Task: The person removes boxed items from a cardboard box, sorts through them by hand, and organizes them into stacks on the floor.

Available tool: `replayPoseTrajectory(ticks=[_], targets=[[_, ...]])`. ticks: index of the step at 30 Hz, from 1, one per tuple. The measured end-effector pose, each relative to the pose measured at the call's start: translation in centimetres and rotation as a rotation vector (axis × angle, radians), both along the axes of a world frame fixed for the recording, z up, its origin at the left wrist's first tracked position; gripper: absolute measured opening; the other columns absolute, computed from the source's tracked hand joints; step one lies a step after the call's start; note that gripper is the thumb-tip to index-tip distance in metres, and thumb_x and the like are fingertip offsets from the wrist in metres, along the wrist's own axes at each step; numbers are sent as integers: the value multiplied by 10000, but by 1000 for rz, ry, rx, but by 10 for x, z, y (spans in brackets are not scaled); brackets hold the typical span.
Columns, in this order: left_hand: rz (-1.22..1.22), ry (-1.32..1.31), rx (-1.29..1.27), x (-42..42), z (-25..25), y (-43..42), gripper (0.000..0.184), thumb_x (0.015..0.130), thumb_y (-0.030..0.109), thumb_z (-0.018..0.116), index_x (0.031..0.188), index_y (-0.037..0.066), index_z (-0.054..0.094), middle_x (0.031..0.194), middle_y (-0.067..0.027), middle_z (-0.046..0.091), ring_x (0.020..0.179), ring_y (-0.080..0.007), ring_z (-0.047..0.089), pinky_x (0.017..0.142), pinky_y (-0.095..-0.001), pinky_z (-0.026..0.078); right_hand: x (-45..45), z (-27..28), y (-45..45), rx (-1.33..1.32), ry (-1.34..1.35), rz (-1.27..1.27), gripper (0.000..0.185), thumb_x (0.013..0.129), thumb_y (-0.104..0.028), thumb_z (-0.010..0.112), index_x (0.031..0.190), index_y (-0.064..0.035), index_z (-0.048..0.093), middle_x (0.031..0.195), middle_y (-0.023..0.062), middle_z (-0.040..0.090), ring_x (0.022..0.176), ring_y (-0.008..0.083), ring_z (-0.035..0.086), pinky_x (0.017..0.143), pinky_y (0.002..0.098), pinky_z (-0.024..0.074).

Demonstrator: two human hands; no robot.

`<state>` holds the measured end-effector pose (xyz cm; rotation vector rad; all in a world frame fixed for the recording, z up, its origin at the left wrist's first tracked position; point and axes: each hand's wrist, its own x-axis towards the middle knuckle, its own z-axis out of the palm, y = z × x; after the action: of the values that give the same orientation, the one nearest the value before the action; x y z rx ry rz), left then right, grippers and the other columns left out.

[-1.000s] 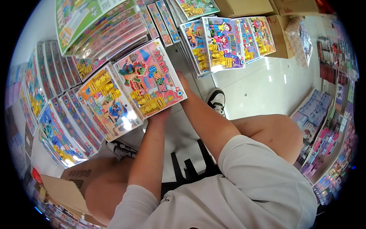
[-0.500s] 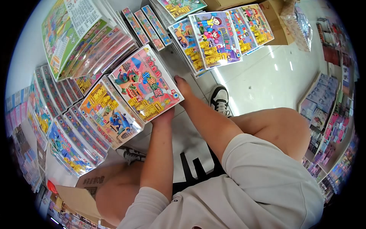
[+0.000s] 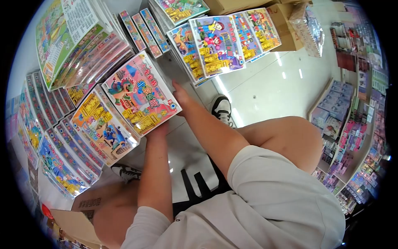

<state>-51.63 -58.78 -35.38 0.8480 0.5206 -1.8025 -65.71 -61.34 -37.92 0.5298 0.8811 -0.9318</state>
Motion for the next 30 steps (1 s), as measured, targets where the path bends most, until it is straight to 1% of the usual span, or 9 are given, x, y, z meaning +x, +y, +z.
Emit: replayPoseTrajectory(ticks=[3, 12, 14, 17, 19, 24, 26, 28, 30], targets=[[24, 11, 19, -2, 7, 0, 650, 1056, 510, 417, 1547, 84, 445, 1602, -132, 454, 1486, -358, 397, 1229, -567, 316, 4, -14, 3, -152, -50, 10, 999, 1001, -748, 361, 1458, 131, 476, 1412, 310, 603, 1273, 398, 633, 1166, 475, 436], [-25, -62, 109, 22, 20, 24, 664, 1016, 545, 491, 1526, 120, 489, 1541, -126, 530, 1401, -353, 510, 1137, -575, 432, 1, -25, 8, -195, -104, -10, 951, 980, -752, 408, 1538, 18, 454, 1529, 254, 524, 1367, 417, 550, 1207, 543, 368], [-60, 67, -50, 33, -3, 40, 562, 1026, 519, 492, 1404, 113, 583, 1383, -114, 638, 1251, -343, 602, 1067, -578, 475, 0, -28, 13, -134, -93, -38, 960, 986, -765, 373, 1504, 37, 470, 1448, 249, 596, 1317, 389, 596, 1178, 490, 424], [-123, 103, -269, 62, -29, 56, 424, 1058, 433, 486, 1271, 101, 641, 1203, -95, 701, 1079, -304, 656, 1001, -537, 510, -11, -62, 36, -290, -41, 44, 801, 1019, -679, 434, 1503, -44, 500, 1518, 168, 550, 1408, 348, 514, 1188, 561, 389], [-143, -92, -258, 53, 14, 57, 424, 1030, 427, 504, 1200, 69, 653, 1080, -109, 685, 948, -296, 636, 877, -513, 495, -12, -1, 42, -189, 500, 494, 682, 1012, -613, 510, 1462, -103, 550, 1506, 143, 561, 1408, 329, 509, 1182, 546, 375], [-399, -783, 9, -6, 162, 56, 447, 961, 411, 549, 1023, -10, 685, 773, -146, 646, 620, -276, 587, 566, -453, 456, 7, 73, 48, -570, 704, 1126, 655, 1013, -559, 542, 1467, -87, 546, 1468, 130, 590, 1354, 293, 540, 1142, 496, 403], [-398, -900, -290, -24, 193, 52, 367, 946, 336, 559, 945, 7, 723, 730, -158, 662, 665, -318, 659, 604, -478, 496, 20, 108, 49, -744, 786, 1382, 645, 1013, -537, 554, 1469, -81, 545, 1453, 125, 602, 1332, 279, 553, 1126, 476, 413], [-708, -1372, -785, 1, 273, 59, 381, 915, 299, 621, 1169, 24, 695, 1081, -222, 710, 1000, -368, 703, 852, -483, 550, 29, 147, 53, -926, 853, 1620, 636, 1013, -515, 567, 1471, -74, 543, 1438, 120, 613, 1310, 264, 566, 1109, 456, 424], [-582, -1471, -921, 56, 394, 137, 481, 896, 285, 660, 1323, 65, 640, 1331, -198, 653, 1209, -364, 640, 1023, -463, 504, 41, 196, 62, -1115, 902, 1817, 628, 1013, -494, 580, 1473, -68, 542, 1423, 115, 625, 1289, 250, 578, 1093, 437, 435]])
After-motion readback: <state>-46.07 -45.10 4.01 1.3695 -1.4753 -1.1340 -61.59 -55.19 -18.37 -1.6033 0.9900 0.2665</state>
